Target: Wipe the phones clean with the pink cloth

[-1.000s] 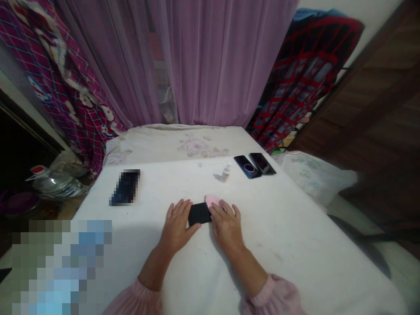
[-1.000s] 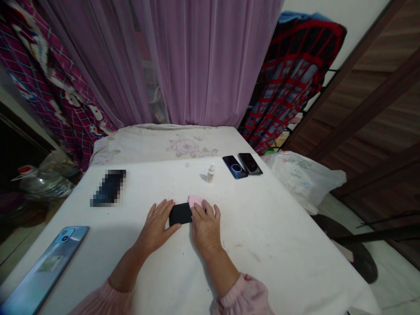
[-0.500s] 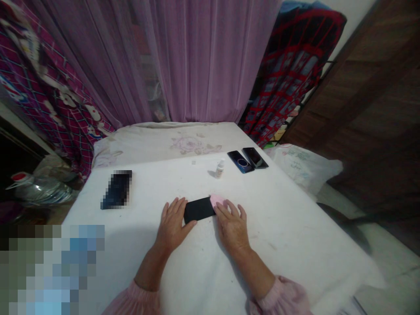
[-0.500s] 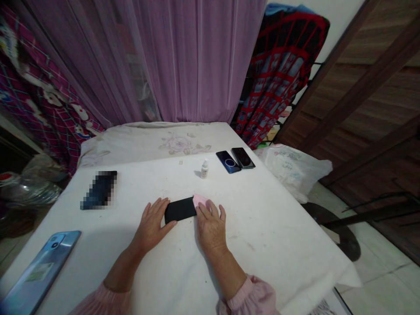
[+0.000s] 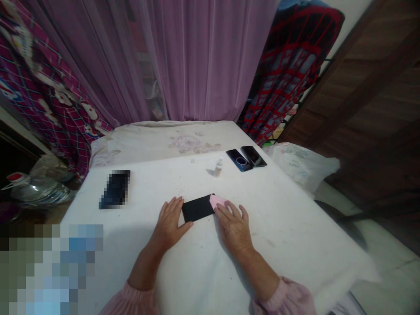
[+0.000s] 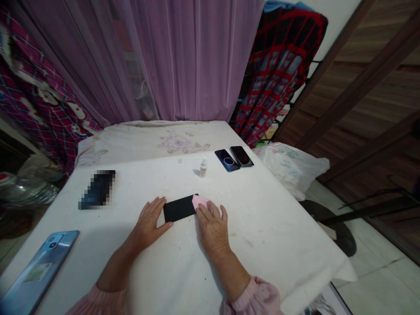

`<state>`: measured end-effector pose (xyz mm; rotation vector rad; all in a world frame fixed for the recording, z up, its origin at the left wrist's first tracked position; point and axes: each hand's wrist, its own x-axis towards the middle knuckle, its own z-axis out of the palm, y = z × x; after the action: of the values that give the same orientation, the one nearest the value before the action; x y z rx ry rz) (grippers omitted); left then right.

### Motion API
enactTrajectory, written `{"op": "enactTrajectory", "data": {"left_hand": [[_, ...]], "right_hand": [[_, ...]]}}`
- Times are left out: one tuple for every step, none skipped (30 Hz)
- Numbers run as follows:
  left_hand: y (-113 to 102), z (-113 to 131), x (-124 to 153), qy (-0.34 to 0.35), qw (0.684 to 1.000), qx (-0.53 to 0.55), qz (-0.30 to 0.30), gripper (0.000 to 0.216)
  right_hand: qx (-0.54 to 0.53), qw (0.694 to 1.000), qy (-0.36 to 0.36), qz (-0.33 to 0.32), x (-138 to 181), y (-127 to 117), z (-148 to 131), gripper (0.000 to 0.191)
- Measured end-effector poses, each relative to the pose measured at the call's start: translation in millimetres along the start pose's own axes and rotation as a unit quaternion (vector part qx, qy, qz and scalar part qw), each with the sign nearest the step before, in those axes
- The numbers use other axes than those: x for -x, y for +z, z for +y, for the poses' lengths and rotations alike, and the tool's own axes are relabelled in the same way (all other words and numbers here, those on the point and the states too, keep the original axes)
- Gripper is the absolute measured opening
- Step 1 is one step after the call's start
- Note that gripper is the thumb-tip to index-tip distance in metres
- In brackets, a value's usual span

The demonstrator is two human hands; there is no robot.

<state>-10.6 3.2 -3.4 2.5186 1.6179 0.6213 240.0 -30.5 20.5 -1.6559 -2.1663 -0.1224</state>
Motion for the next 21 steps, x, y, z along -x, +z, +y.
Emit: {"op": "enactTrajectory", "data": {"left_hand": [[0, -1, 1, -0.001, 1.0, 0.001, 0.003, 0.065], [1, -2, 1, 0.0, 1.0, 0.002, 0.006, 0.064], [1, -3, 1, 0.002, 1.0, 0.005, 0.007, 0.064], [1, -3, 1, 0.006, 1.0, 0.007, 0.008, 0.064], [1, -3, 1, 0.01, 1.0, 0.009, 0.008, 0.064], [1, -3, 1, 0.014, 1.0, 0.012, 0.008, 0.065], [1, -3, 1, 0.016, 1.0, 0.014, 0.008, 0.066], [0, -3, 1, 0.017, 1.0, 0.017, 0.007, 0.066], [0, -3, 1, 0.016, 1.0, 0.019, 0.006, 0.066], [-1, -2, 1, 0.014, 1.0, 0.02, 0.005, 0.065], [-1, -2, 1, 0.011, 1.0, 0.021, 0.003, 0.064], [-2, -3, 1, 0.009, 1.0, 0.023, 0.001, 0.063], [-2, -3, 0, 0.007, 1.0, 0.026, -0.002, 0.063], [-3, -3, 0, 0.005, 1.0, 0.031, -0.004, 0.062], [-3, -3, 0, 0.003, 0.999, 0.036, -0.007, 0.062], [-3, -4, -1, 0.002, 0.999, 0.041, -0.009, 0.062], [-3, -4, -1, -0.002, 0.999, 0.044, -0.01, 0.062], [-2, -4, -2, -0.006, 0.999, 0.044, -0.01, 0.062], [-1, -4, -2, -0.011, 0.999, 0.043, -0.008, 0.063], [-1, -4, -3, -0.016, 0.999, 0.04, -0.007, 0.064], [0, -4, -3, -0.02, 0.999, 0.037, -0.005, 0.066]], "right_hand": [[0.001, 1.0, 0.0, 0.0, 0, 0, 0, 0.037], [0.0, 1.0, -0.003, 0.0, 1, 0, -1, 0.037], [-0.004, 1.0, -0.01, 0.002, 1, 1, -4, 0.037], [-0.01, 1.0, -0.021, 0.005, 1, 2, -8, 0.036], [-0.018, 0.999, -0.036, 0.009, 1, 3, -14, 0.035], [-0.028, 0.998, -0.054, 0.012, 1, 4, -20, 0.034], [-0.04, 0.996, -0.074, 0.017, 1, 5, -26, 0.033], [-0.052, 0.994, -0.093, 0.02, 1, 6, -32, 0.031], [-0.065, 0.991, -0.111, 0.022, 0, 7, -38, 0.03], [-0.077, 0.989, -0.125, 0.024, -1, 8, -42, 0.028], [-0.088, 0.986, -0.136, 0.022, -3, 8, -46, 0.027], [-0.097, 0.985, -0.143, 0.018, -5, 9, -49, 0.027], [-0.104, 0.984, -0.147, 0.009, -8, 8, -51, 0.027], [-0.109, 0.983, -0.146, -0.002, -12, 8, -53, 0.027], [-0.113, 0.983, -0.143, -0.014, -16, 8, -53, 0.028], [-0.116, 0.983, -0.139, -0.029, -22, 8, -54, 0.029], [-0.119, 0.983, -0.134, -0.042, -27, 8, -54, 0.031], [-0.121, 0.983, -0.129, -0.053, -33, 8, -54, 0.033], [-0.122, 0.983, -0.123, -0.062, -38, 8, -54, 0.034], [-0.121, 0.983, -0.117, -0.067, -43, 9, -55, 0.035], [-0.12, 0.984, -0.111, -0.07, -48, 10, -55, 0.035]]}}
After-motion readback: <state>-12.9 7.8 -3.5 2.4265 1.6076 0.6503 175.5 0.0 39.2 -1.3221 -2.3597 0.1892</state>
